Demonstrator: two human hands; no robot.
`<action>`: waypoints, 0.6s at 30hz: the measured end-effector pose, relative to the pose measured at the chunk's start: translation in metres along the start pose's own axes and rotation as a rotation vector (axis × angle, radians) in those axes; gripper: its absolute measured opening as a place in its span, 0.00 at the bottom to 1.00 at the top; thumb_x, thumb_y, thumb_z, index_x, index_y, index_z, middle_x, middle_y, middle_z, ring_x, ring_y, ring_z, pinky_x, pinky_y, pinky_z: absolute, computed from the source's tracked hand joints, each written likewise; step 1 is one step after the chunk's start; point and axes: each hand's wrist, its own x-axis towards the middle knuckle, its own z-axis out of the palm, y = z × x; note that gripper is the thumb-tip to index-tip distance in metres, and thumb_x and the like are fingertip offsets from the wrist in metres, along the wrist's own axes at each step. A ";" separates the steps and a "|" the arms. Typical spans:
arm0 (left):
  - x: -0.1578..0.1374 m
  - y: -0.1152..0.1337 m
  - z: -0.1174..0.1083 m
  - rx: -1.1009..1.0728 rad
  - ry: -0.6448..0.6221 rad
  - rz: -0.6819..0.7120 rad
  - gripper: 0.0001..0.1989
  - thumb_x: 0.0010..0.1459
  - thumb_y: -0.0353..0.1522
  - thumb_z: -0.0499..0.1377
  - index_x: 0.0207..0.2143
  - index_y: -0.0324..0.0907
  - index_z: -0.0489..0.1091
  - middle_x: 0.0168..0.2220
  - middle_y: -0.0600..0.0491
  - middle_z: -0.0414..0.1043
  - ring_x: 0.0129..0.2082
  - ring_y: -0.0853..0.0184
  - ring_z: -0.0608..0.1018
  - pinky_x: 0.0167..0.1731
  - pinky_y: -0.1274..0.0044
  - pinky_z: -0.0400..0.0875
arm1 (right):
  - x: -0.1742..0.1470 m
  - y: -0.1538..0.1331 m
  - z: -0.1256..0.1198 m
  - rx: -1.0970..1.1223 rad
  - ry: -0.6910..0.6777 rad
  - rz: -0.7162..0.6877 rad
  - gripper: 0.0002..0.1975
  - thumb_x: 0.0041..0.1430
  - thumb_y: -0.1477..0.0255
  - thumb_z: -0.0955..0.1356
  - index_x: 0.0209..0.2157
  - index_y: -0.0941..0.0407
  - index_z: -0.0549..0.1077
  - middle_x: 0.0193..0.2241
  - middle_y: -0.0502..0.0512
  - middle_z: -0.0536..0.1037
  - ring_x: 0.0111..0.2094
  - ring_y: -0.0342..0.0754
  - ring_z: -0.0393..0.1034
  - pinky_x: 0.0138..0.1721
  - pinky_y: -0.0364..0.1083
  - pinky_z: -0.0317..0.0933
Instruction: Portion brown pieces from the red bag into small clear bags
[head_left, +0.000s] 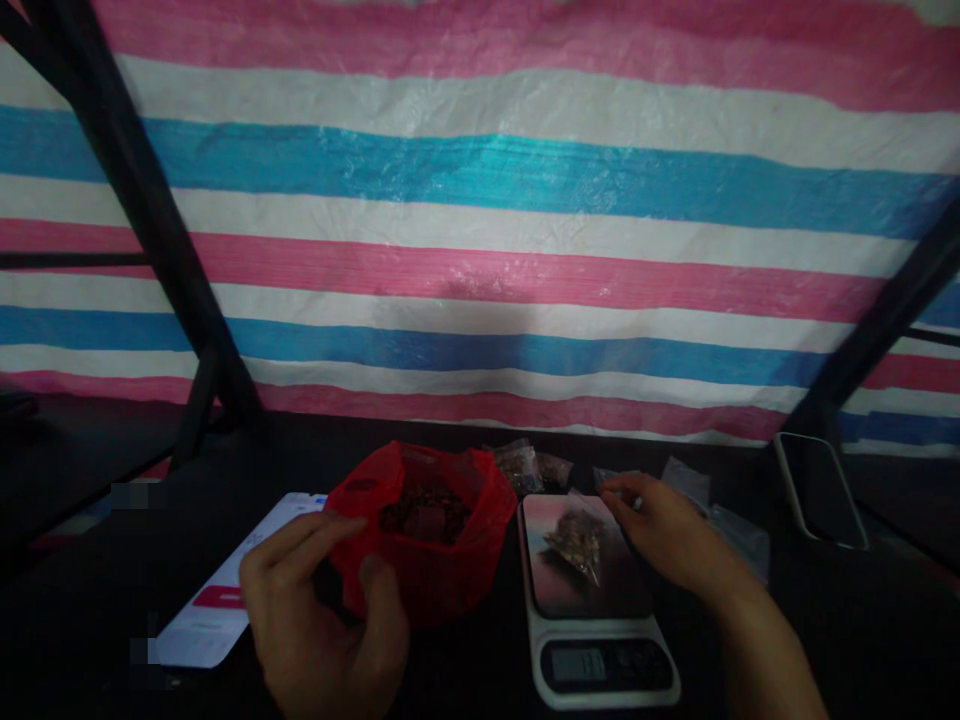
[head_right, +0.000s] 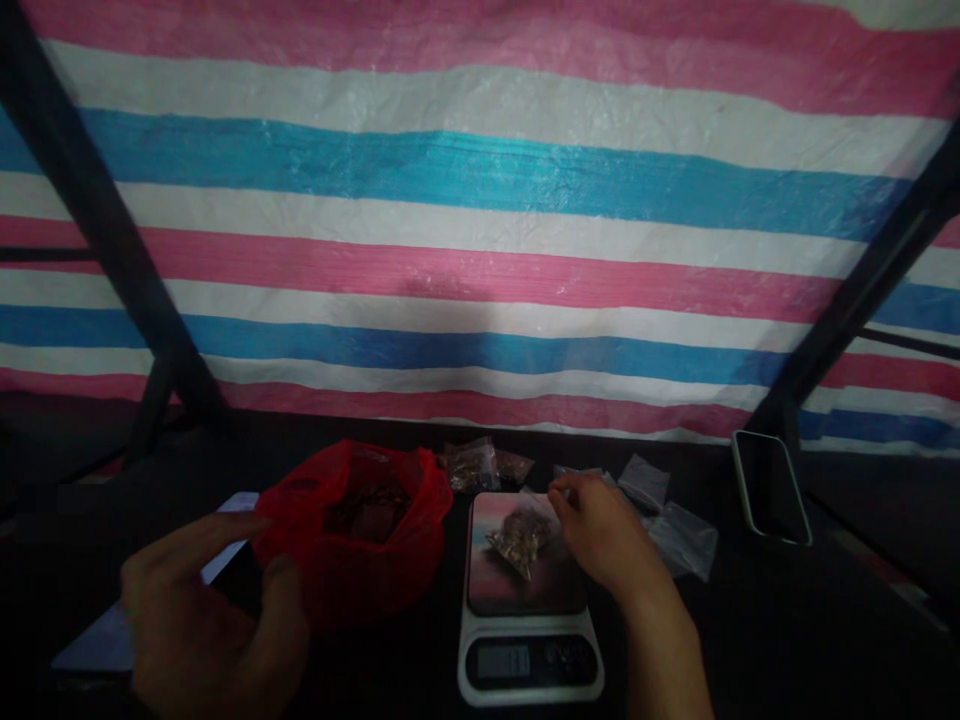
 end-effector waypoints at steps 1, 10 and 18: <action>-0.002 0.001 0.000 0.001 -0.021 0.007 0.15 0.55 0.28 0.62 0.45 0.49 0.71 0.42 0.48 0.71 0.47 0.49 0.76 0.47 0.54 0.74 | 0.001 0.001 0.002 0.005 -0.003 -0.001 0.14 0.64 0.69 0.66 0.32 0.54 0.83 0.32 0.61 0.86 0.35 0.57 0.80 0.38 0.51 0.66; -0.004 0.007 -0.002 -0.040 -0.072 -0.013 0.16 0.55 0.29 0.60 0.45 0.54 0.69 0.42 0.49 0.71 0.44 0.48 0.76 0.45 0.50 0.74 | 0.007 0.007 0.013 0.095 -0.051 0.025 0.12 0.58 0.69 0.66 0.27 0.55 0.81 0.29 0.58 0.85 0.34 0.56 0.79 0.39 0.51 0.66; -0.029 0.036 0.002 -0.236 -0.238 -0.123 0.12 0.58 0.25 0.60 0.40 0.51 0.74 0.35 0.51 0.78 0.33 0.60 0.82 0.29 0.70 0.77 | -0.008 -0.031 -0.015 0.446 -0.188 -0.018 0.14 0.57 0.56 0.71 0.36 0.53 0.76 0.28 0.51 0.81 0.30 0.50 0.75 0.34 0.47 0.66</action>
